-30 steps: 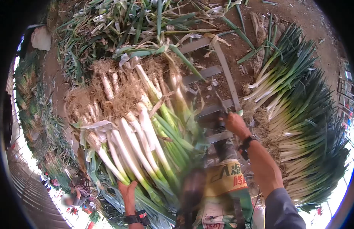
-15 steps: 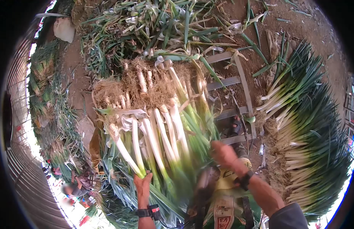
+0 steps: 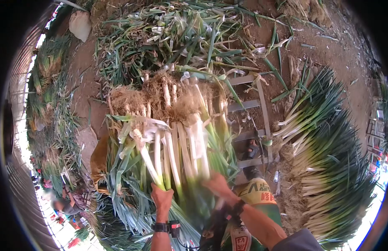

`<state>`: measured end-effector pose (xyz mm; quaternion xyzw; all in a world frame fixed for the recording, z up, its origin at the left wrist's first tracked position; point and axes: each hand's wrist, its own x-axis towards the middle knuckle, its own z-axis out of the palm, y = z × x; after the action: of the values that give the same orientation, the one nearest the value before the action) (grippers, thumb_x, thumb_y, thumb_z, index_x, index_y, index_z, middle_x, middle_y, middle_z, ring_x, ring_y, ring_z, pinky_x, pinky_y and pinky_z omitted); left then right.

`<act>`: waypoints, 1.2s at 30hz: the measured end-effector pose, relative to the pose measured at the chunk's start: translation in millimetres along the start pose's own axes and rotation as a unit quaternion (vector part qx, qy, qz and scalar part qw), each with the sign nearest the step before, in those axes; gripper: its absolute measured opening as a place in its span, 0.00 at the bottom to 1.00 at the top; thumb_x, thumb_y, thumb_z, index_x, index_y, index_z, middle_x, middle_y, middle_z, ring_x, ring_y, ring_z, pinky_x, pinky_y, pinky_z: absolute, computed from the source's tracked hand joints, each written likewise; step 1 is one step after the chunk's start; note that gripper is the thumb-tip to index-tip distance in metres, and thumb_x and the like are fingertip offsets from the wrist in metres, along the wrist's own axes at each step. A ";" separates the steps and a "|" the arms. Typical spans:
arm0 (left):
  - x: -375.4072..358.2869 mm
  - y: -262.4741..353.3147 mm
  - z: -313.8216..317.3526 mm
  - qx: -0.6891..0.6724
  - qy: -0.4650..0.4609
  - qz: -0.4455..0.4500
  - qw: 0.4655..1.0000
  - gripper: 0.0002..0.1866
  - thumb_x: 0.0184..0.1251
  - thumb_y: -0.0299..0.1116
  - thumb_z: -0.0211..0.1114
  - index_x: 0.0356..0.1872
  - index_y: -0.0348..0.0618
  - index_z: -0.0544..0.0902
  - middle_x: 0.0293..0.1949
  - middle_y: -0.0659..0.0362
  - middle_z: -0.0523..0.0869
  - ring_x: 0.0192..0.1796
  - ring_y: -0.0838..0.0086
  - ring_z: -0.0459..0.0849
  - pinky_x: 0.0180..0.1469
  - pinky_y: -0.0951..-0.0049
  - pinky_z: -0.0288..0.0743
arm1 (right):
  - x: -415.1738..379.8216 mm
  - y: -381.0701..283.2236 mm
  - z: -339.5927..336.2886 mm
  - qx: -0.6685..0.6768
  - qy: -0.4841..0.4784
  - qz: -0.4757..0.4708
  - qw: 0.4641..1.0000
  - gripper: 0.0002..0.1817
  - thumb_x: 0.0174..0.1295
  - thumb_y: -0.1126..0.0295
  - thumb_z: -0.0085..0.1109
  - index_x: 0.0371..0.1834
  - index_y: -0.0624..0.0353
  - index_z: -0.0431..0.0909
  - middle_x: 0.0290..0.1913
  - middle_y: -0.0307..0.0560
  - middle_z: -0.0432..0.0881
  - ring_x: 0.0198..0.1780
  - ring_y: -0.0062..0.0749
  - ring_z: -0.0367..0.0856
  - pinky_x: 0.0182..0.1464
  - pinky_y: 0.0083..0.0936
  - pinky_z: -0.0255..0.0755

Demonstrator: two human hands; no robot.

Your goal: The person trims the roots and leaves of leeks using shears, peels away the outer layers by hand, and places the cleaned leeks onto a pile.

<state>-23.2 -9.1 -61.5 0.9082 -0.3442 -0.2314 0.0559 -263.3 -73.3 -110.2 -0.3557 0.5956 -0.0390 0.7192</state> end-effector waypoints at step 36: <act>-2.9 -4.1 -9.0 -0.360 -0.278 -0.066 0.888 0.37 0.50 0.27 0.81 0.64 0.37 0.74 0.54 0.57 0.85 0.55 0.72 0.82 0.61 0.71 0.75 | 17.7 -3.1 46.6 0.022 -0.094 -0.061 0.993 0.26 0.62 0.68 0.72 0.61 0.64 0.76 0.50 0.43 0.85 0.47 0.23 0.81 0.47 0.21 0.76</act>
<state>-18.4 -4.7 -53.5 0.7453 -0.1777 -0.5852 0.2653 -215.9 -62.4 -121.4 -0.3773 0.5017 -0.0620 0.7760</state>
